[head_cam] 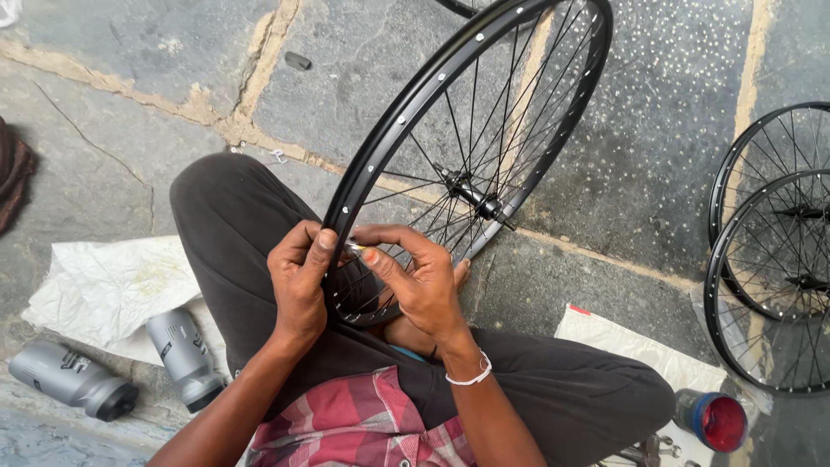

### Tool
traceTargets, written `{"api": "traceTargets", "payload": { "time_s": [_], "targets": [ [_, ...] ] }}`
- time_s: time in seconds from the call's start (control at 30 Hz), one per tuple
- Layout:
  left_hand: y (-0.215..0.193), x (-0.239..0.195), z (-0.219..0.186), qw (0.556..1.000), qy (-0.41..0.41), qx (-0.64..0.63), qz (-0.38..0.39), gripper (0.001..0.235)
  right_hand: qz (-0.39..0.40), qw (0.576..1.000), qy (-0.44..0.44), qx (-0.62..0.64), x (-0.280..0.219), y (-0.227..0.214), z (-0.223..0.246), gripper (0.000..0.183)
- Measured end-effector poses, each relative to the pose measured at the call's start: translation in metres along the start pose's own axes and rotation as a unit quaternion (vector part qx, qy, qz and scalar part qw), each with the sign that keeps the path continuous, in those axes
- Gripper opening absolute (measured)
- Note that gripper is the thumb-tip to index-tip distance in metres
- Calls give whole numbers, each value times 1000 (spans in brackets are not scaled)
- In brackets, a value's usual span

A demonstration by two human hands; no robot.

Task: The person sits on the ground and uses a small metal tool to tighten the nipples on the spokes of a bicycle wheel. They rotate the wheel periodically to access different spokes and continue the tightening process.

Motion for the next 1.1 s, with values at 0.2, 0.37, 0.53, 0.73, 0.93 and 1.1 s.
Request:
{"api": "traceTargets", "payload": {
  "time_s": [0.2, 0.37, 0.53, 0.73, 0.93, 1.1],
  "targets": [
    [0, 2, -1, 1000, 7, -19, -3, 32, -22, 996, 71, -52, 8, 3, -7, 25],
    [2, 2, -3, 999, -15, -30, 1, 25, -69, 973, -24, -221, 4, 12, 18, 37],
    [-7, 6, 2, 1000, 17, 1, -22, 23, -38, 975, -42, -216, 7, 22, 32, 38],
    [-7, 6, -1, 1000, 4, -11, -14, 22, -99, 948, -149, -264, -14, 18, 47, 24],
    [5, 43, -52, 987, 112, 115, 14, 30, -216, 945, -135, -203, -6, -8, 33, 24],
    [13, 48, -43, 991, 62, 118, 8, 27, -209, 917, -198, -274, 23, -11, 36, 28]
  ]
}}
Point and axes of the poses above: each hand's wrist, its own x-axis towards the middle knuckle, its own y-axis out of the palm, z = x × y, the point moved 10 cm from there along x, towards the middle knuckle, and after that the axes turned 5 degrees about y, right-handed, at the moved point
